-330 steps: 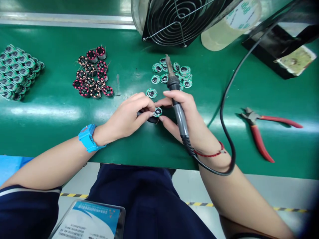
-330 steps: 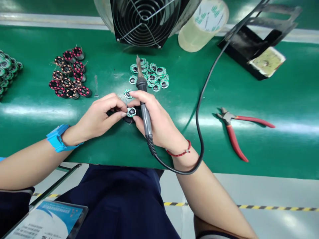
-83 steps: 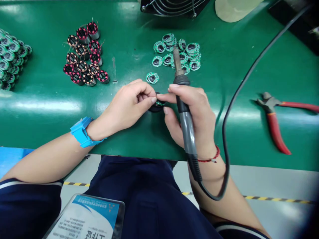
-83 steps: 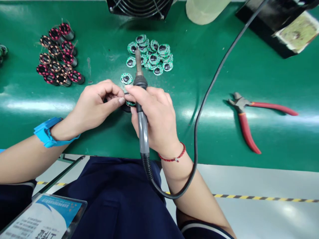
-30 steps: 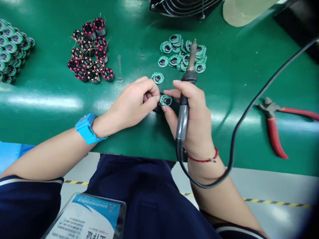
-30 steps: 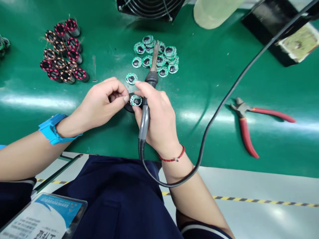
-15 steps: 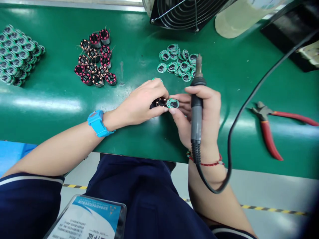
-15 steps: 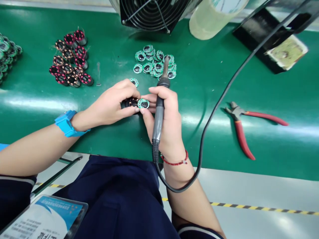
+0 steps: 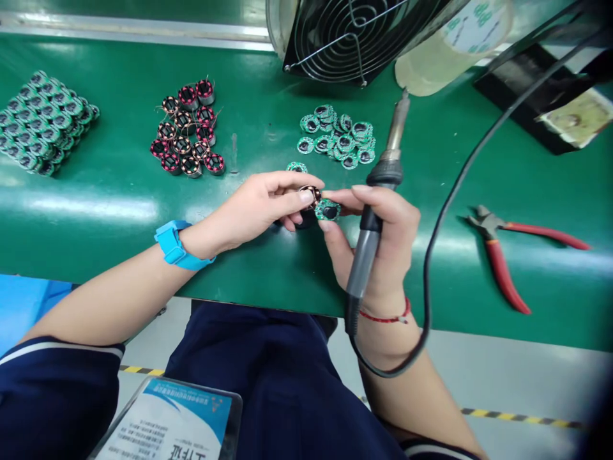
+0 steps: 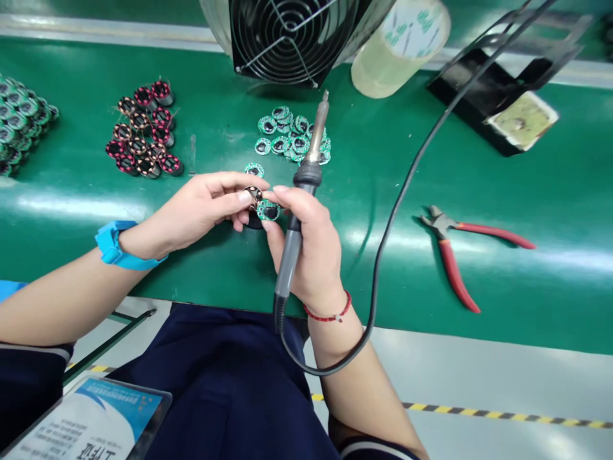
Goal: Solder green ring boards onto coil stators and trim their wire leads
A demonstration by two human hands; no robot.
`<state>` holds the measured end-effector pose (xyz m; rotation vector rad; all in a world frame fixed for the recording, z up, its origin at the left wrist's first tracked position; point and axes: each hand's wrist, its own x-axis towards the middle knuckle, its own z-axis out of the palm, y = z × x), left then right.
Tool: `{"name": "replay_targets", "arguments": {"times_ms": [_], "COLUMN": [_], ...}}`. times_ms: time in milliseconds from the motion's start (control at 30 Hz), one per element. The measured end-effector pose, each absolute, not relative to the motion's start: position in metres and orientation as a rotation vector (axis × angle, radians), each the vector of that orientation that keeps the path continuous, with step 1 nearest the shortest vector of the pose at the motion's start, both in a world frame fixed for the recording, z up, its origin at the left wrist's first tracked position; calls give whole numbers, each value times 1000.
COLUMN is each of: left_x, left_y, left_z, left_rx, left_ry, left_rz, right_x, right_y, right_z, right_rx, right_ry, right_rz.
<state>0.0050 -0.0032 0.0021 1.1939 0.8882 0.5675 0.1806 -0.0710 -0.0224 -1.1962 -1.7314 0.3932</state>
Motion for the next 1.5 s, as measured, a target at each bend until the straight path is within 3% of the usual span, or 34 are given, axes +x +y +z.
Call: {"name": "replay_targets", "arguments": {"times_ms": [467, 633, 800, 967, 1100, 1200, 1400, 1500], "left_x": [13, 9, -10, -29, -42, -60, -88, -87], "left_y": [-15, -8, 30, 64, 57, 44, 33, 34], "left_z": [5, 5, 3, -5, 7, 25, 34, 28], "left_rx": [909, 1215, 1723, 2059, 2151, 2321, 2533, 2564], "left_ry": [862, 877, 1325, 1710, 1850, 1745, 1552, 1530], "left_rz": [570, 555, 885, 666, 738, 637, 4, -8], "right_x": [164, 166, 171, 170, 163, 158, 144, 137], "right_y": [-72, -70, -70, -70, -66, -57, -27, -14], "right_z": [-20, -22, -26, -31, -27, -19, -14, -22], "right_rx": [-1383, -1337, -1310, -1333, -1410, -1510, -1696, -1793], "right_ry": [-1893, -1883, -1730, -1687, -1728, -1799, -1740, -1690], "right_rz": [147, 245, 326, 401, 432, 439, 457, 387]}}
